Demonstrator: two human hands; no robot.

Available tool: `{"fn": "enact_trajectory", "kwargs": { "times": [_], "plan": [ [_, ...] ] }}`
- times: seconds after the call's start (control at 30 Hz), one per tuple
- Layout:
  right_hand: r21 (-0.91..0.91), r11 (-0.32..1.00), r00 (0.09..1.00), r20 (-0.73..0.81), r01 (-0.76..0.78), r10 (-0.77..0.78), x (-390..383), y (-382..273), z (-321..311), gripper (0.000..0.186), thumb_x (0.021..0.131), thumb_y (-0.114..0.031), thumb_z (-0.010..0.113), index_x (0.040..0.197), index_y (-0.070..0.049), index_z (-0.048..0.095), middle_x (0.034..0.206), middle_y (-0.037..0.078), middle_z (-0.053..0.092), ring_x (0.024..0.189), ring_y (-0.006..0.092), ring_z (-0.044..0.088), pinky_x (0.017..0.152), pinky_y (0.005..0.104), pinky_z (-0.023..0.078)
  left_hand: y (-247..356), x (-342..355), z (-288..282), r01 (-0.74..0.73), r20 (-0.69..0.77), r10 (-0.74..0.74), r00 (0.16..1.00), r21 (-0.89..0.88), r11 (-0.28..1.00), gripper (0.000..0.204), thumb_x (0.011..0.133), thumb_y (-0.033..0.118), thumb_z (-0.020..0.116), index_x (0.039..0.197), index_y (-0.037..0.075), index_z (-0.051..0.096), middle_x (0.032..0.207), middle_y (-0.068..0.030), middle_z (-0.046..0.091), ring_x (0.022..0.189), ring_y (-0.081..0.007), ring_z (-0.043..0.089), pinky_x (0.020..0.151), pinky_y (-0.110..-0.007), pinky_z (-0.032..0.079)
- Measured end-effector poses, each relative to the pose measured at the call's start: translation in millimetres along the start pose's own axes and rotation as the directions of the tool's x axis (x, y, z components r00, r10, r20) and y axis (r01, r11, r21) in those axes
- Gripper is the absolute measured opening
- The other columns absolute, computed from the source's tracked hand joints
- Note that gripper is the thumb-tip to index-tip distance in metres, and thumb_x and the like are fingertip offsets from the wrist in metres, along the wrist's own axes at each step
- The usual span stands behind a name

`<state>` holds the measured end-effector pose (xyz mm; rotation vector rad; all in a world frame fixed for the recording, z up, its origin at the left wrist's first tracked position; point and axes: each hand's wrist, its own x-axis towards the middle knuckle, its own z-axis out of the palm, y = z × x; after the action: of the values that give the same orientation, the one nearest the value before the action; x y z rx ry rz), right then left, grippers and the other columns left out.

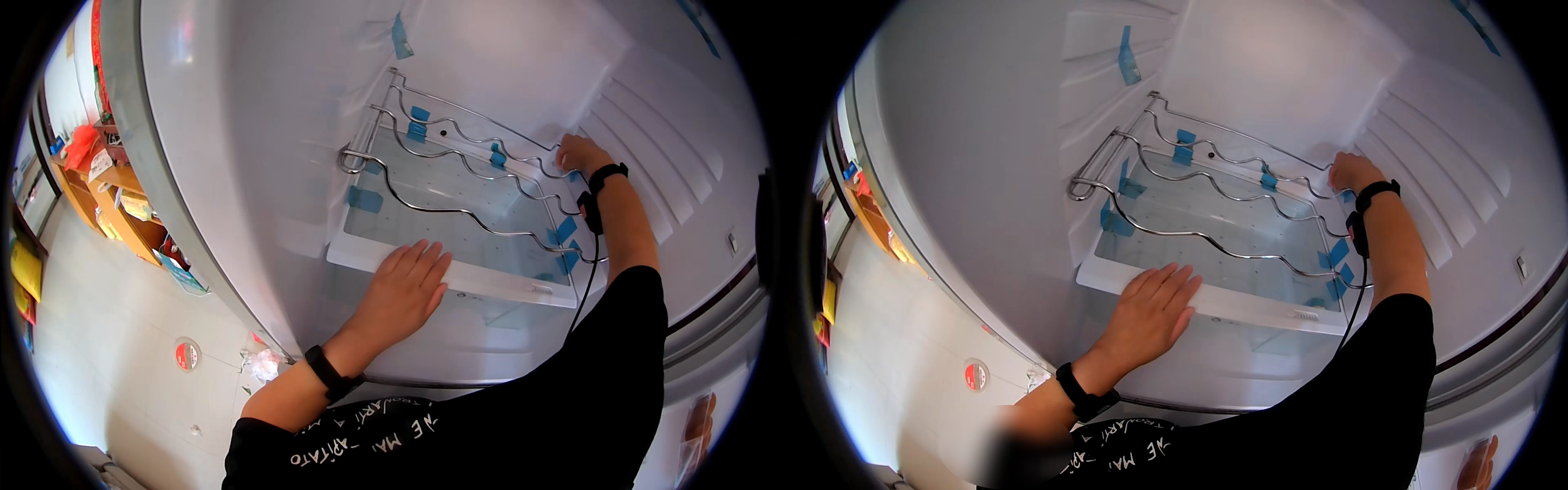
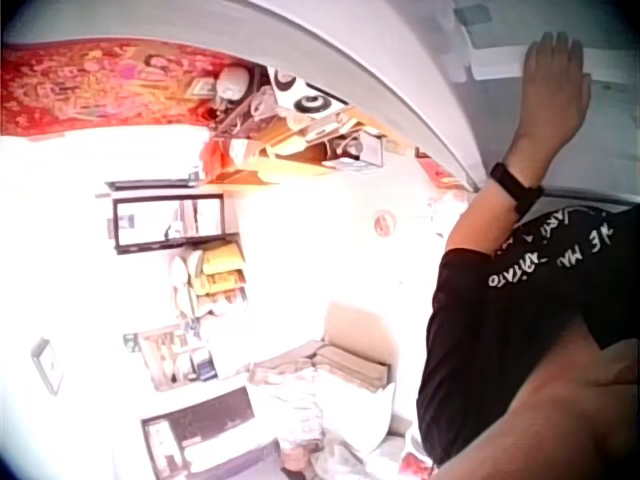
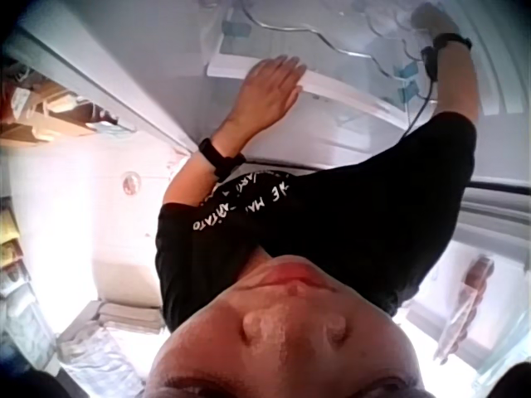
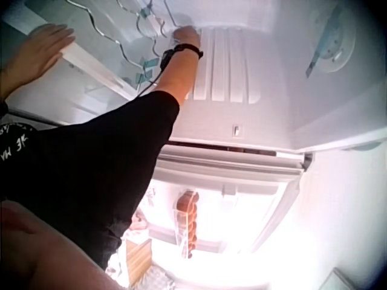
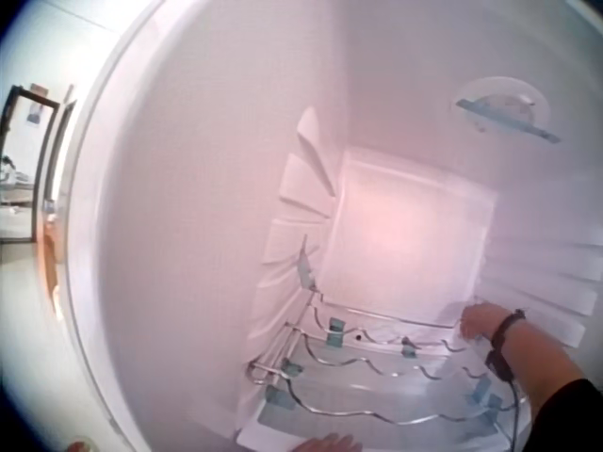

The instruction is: The person inserts a metal wire rack into a refrigerator, leaves to retrieve a glass shelf from outside, and then installs the glass shelf into the refrigerator above the rack.

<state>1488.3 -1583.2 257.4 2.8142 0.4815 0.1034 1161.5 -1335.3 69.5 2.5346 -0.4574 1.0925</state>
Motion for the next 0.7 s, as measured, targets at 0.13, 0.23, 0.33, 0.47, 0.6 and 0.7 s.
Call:
{"fn": "enact_trajectory", "kwargs": {
  "times": [0.13,0.23,0.33,0.47,0.6,0.7],
  "plan": [
    [-0.040,0.979,0.956,-0.214,0.199,-0.202,-1,23,15,0.024,0.061,-0.011,0.067,0.085,-0.011,0.065,0.087,0.012,0.057,0.093,0.0304,0.054,0.079,0.0332,0.044,3,1,0,-0.015,0.009,0.015,1.000,-0.021,1.000,0.037,0.082,0.019,0.054,0.115,0.004,0.051,0.117,-0.0114,0.051,0.109,-0.0271,0.047,0.094,-0.038,0.035],
    [0.007,0.978,0.956,-0.209,0.211,-0.205,0,35,1,0.022,0.065,-0.009,0.064,0.086,-0.010,0.062,0.088,0.012,0.056,0.092,0.0306,0.052,0.078,0.0343,0.043,4,2,2,-0.031,0.014,0.031,0.999,-0.027,0.999,0.037,0.081,0.019,0.054,0.115,0.004,0.051,0.117,-0.0113,0.051,0.110,-0.0269,0.047,0.094,-0.038,0.035],
    [-0.014,0.992,0.989,-0.078,0.127,-0.128,-20,21,-23,0.019,0.066,-0.007,0.062,0.084,-0.008,0.059,0.092,0.012,0.056,0.090,0.0304,0.051,0.076,0.0363,0.042,3,1,4,-0.034,0.009,0.034,0.999,-0.023,0.999,0.038,0.081,0.019,0.054,0.115,0.004,0.051,0.118,-0.0114,0.051,0.110,-0.0268,0.047,0.095,-0.038,0.035],
    [-0.150,0.973,0.981,-0.060,0.173,-0.184,-42,15,-14,0.019,0.067,-0.008,0.062,0.085,-0.007,0.059,0.092,0.011,0.056,0.091,0.0295,0.052,0.076,0.0358,0.042,0,-1,6,-0.003,-0.013,0.002,1.000,-0.023,1.000,0.038,0.081,0.019,0.055,0.116,0.004,0.050,0.118,-0.0118,0.051,0.110,-0.0267,0.047,0.095,-0.038,0.034],
    [-0.052,0.995,0.995,0.048,0.090,-0.088,-44,12,-18,0.023,0.068,-0.009,0.063,0.090,-0.007,0.058,0.096,0.010,0.057,0.095,0.0280,0.052,0.078,0.0355,0.043,2,1,3,-0.033,0.000,0.033,0.999,-0.039,0.999,0.039,0.081,0.019,0.054,0.116,0.004,0.050,0.117,-0.0122,0.051,0.110,-0.0266,0.046,0.095,-0.038,0.034],
    [-0.057,0.997,0.994,0.096,0.048,-0.042,-42,10,-19,0.026,0.067,-0.009,0.064,0.092,-0.006,0.058,0.098,0.011,0.057,0.092,0.0283,0.053,0.079,0.0363,0.043,1,0,1,-0.039,0.013,0.039,0.999,-0.017,0.999,0.039,0.081,0.019,0.054,0.116,0.004,0.050,0.117,-0.0124,0.050,0.111,-0.0268,0.046,0.095,-0.038,0.034]
  ]
}}
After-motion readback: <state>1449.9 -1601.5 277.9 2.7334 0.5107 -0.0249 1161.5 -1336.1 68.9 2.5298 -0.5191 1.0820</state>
